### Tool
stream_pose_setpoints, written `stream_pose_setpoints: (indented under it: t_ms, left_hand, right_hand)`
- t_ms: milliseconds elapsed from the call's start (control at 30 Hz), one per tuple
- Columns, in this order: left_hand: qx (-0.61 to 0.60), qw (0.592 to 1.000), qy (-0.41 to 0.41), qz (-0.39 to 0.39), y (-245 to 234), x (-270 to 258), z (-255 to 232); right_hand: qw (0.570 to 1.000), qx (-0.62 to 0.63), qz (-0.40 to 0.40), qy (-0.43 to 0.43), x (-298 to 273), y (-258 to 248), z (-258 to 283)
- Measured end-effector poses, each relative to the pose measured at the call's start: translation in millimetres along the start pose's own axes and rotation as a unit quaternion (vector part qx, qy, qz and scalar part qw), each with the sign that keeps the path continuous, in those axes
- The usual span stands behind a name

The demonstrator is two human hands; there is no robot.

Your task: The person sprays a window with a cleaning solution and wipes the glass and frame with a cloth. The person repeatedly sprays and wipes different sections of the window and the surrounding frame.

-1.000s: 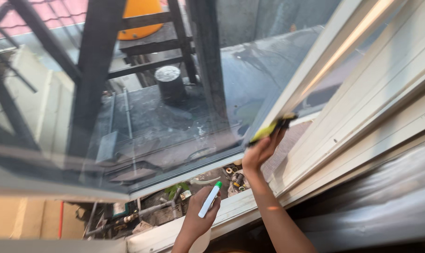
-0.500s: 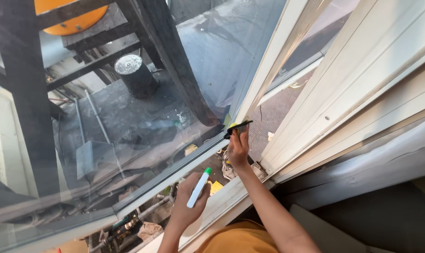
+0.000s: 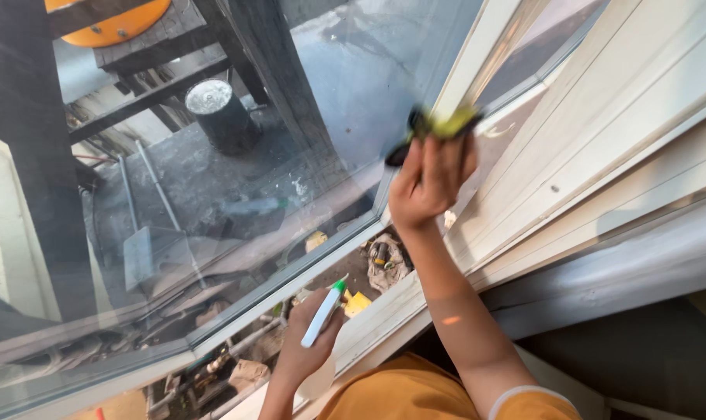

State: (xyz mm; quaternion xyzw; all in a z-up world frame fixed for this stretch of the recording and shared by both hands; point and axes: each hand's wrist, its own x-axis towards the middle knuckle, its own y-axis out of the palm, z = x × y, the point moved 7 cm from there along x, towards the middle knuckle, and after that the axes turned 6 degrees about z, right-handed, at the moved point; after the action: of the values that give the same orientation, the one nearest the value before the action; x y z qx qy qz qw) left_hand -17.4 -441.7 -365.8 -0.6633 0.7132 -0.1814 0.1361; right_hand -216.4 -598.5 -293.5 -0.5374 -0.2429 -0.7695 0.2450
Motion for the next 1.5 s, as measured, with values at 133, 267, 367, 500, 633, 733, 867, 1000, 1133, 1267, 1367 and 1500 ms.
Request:
stream_pose_setpoints:
  t_ms: [133,267,367,500,633,733,867,1000,1133,1267,1367,1500]
  left_hand:
    - [-0.011,1.000,-0.018,-0.002,-8,-2,4]
    - [-0.004,0.999,-0.048,0.014,-6,-7,7]
    - [-0.002,0.996,-0.084,0.033,-5,-11,9]
    - [0.012,0.997,-0.073,0.030,-8,-14,8]
    - [0.012,0.999,-0.012,0.034,-8,-13,0]
    - [0.005,0.999,-0.028,0.032,-10,-12,6]
    - [0.013,0.998,-0.057,0.031,-19,-15,23]
    - [0.003,1.000,-0.021,0.022,-24,-15,27]
    - [-0.032,0.998,-0.054,0.029,-21,-24,35]
    - [-0.037,0.998,-0.046,0.016,-22,-29,30]
    - [-0.044,0.998,-0.047,0.013,-22,-33,30]
    - [-0.019,0.999,-0.026,0.013,-23,-34,32]
  right_hand:
    - [0.985,-0.041,0.164,-0.023,-94,6,-19]
    - [0.960,-0.052,0.274,0.009,-171,4,-29]
    - [0.963,-0.060,0.262,0.002,-142,8,-20]
    - [0.983,-0.048,0.175,0.013,-18,14,-1]
    - [0.992,-0.073,0.099,-0.001,101,11,15]
    - [0.993,-0.059,0.097,0.019,122,10,18]
    - [0.990,-0.054,0.128,-0.003,55,11,17]
    - [0.974,-0.012,0.221,0.046,-75,21,-1]
    - [0.942,0.017,0.312,0.120,-162,16,0]
    - [0.930,0.123,0.268,0.221,-144,8,34]
    - [0.934,0.188,0.237,0.189,-102,15,72]
    - [0.951,0.187,0.238,0.061,-84,19,105]
